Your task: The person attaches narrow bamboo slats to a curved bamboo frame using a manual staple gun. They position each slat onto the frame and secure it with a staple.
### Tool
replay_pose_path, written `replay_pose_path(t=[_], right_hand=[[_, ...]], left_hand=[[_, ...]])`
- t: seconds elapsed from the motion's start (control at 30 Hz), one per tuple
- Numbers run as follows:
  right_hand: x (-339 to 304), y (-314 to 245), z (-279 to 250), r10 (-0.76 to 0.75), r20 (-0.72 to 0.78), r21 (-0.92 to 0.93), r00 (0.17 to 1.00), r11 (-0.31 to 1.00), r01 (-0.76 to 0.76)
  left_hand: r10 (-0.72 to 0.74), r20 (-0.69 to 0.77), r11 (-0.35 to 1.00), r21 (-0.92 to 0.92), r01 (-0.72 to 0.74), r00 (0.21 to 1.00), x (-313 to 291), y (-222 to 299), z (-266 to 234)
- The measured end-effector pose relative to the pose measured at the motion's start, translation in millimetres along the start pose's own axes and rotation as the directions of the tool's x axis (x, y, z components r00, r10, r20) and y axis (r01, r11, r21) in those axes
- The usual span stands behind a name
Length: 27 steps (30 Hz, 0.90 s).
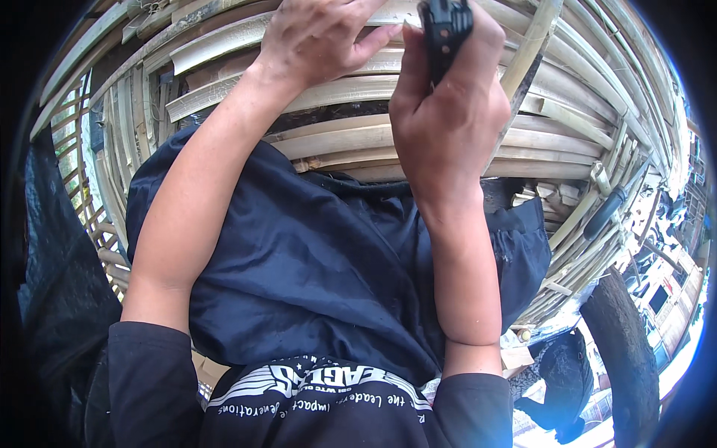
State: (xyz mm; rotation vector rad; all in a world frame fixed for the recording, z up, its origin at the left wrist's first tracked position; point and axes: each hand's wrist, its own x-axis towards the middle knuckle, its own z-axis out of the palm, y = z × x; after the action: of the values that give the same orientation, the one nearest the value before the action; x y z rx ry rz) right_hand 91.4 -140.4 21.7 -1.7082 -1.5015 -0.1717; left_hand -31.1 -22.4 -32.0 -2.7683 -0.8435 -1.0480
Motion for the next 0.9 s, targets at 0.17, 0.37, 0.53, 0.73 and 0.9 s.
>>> replay_pose_path(t=[0.17, 0.37, 0.53, 0.73, 0.9], right_hand=[[-2.2, 3.2, -0.5, -0.021, -0.010, -0.006, 1.000, 1.000, 0.021], [5.9, 7.8, 2.8, 0.000, 0.157, 0.008, 0.988, 1.000, -0.002], [9.0, 1.4, -2.1, 0.141, 0.121, 0.016, 0.983, 0.990, -0.144], [4.3, 9.5, 2.4, -0.020, 0.050, -0.040, 0.999, 0.999, 0.022], [4.8, 10.5, -7.1, -0.027, -0.076, 0.022, 0.997, 0.999, 0.029]], left_hand=[[0.014, 0.042, 1.000, 0.025, -0.015, 0.999, -1.3, -0.5, -2.9], [0.003, 0.052, 1.000, 0.029, -0.005, 0.999, -3.6, -0.8, -3.5], [-0.005, 0.042, 1.000, 0.008, 0.005, 0.999, -3.8, -0.8, -3.6], [0.000, 0.027, 1.000, -0.006, 0.000, 1.000, -4.6, 1.9, -1.9], [-0.001, 0.012, 1.000, 0.011, 0.001, 1.000, -0.3, 4.2, -4.8]])
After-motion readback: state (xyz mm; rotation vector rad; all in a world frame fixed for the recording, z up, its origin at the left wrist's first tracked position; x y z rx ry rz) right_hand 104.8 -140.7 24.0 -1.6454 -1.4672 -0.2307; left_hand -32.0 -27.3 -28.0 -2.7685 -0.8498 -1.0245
